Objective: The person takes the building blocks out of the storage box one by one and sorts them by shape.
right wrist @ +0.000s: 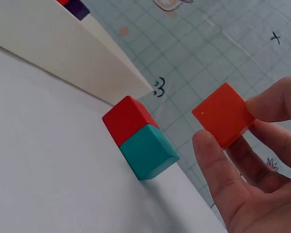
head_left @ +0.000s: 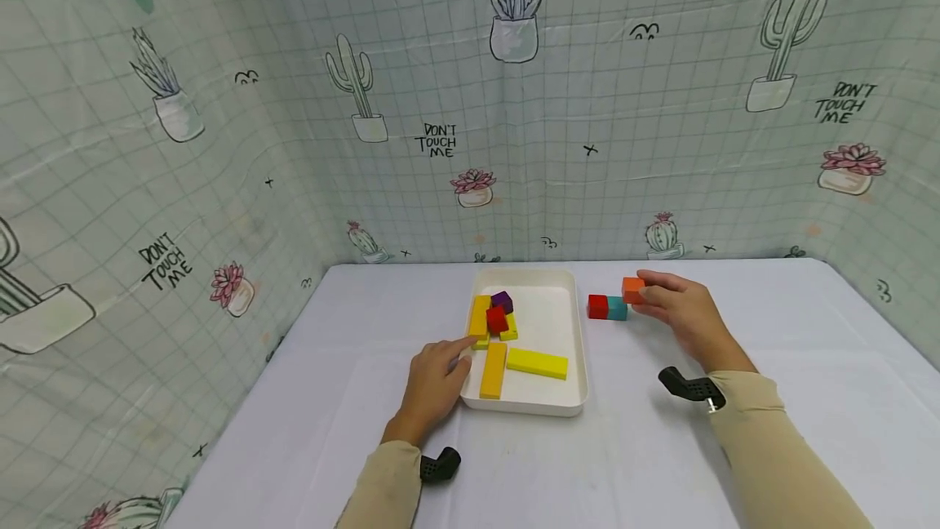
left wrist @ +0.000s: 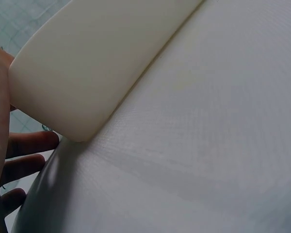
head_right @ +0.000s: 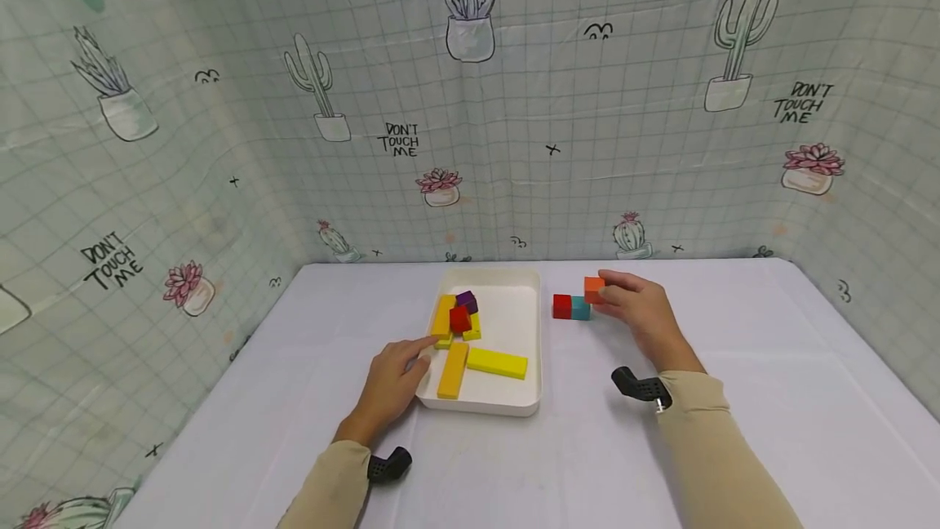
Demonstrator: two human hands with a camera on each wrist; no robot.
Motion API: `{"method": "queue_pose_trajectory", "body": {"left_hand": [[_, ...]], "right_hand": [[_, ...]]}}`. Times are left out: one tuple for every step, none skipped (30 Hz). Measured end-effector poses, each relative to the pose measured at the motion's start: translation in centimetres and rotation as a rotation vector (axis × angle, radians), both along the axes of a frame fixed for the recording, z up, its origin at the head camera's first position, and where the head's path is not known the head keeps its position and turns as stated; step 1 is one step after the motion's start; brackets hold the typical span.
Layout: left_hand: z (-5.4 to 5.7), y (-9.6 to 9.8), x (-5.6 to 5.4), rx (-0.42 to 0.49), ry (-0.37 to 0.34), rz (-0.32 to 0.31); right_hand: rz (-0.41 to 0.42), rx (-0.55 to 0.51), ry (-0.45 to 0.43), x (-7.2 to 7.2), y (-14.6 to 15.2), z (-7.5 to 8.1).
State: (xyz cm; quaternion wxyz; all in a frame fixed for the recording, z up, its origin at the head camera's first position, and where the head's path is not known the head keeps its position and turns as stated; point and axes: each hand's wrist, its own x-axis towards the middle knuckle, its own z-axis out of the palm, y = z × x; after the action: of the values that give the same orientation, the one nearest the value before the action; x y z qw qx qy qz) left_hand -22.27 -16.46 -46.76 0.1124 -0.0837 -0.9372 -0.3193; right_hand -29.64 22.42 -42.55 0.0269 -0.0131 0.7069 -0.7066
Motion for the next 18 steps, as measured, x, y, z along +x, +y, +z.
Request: {"method": "queue_pose_trajectory", "body": {"left_hand": [[0.0,0.0,0.0,-0.002,0.001,-0.003],[0.0,0.0,-0.1,-0.004,0.002,-0.003],[0.0,0.0,-0.1,-0.006,-0.001,-0.001],[0.0,0.1,-0.1,-0.007,0.0,-0.002],[0.0,0.1,0.0,-0.006,-0.003,0.0],[-0.1,0.1,0.0,-0.005,-0.006,0.001],[-0.1,0.1,0.0,-0.006,-0.004,0.0],[-0.2,0.1,0.0,-0.002,-0.004,0.002],[-0.2,0.2,0.0,0.002,-0.007,0.002],[-0.2,0.2,0.0,0.006,-0.004,0.002],[-0.1,0.3,0.0,0.01,-0.004,0.001],[-0.1,0.3,-0.1,0.013,-0.003,-0.001],[0.0,0.3,-0.1,0.015,-0.004,-0.001],[0.1,0.4,-0.1,0.02,-0.005,0.0],[0.2,0.4,0.0,0.019,-0.004,0.001],[0.2,0.3,0.0,0.02,-0.002,0.0],[0.2,0.3,0.0,0.02,-0.003,0.0],[0.2,0.2,0.1,0.016,-0.005,0.0]], "right_hand": [[-0.002,-0.002,-0.004,0.0,0.1,0.0],[-0.006,0.004,-0.012,0.0,0.1,0.0],[-0.007,0.011,-0.02,0.1,0.2,-0.1],[-0.008,0.02,-0.029,0.1,0.3,-0.2],[-0.009,0.029,-0.039,0.1,0.4,-0.3],[-0.015,0.041,-0.05,0.1,0.5,-0.4],[-0.019,0.051,-0.059,0.1,0.6,-0.4],[-0.025,0.055,-0.066,0.1,0.8,-0.5],[-0.029,0.061,-0.067,0.1,0.9,-0.5],[-0.037,0.063,-0.072,0.1,1.1,-0.6],[-0.044,0.06,-0.075,0.1,1.2,-0.6],[-0.053,0.059,-0.081,0.1,1.3,-0.7],[-0.057,0.055,-0.086,0.1,1.4,-0.7],[-0.059,0.051,-0.095,0.0,1.5,-0.9],[-0.059,0.054,-0.107,0.1,1.5,-1.0],[-0.059,0.053,-0.117,0.1,1.5,-1.1],[-0.058,0.048,-0.125,0.2,1.5,-1.3],[-0.058,0.045,-0.135,0.2,1.5,-1.5]]}}
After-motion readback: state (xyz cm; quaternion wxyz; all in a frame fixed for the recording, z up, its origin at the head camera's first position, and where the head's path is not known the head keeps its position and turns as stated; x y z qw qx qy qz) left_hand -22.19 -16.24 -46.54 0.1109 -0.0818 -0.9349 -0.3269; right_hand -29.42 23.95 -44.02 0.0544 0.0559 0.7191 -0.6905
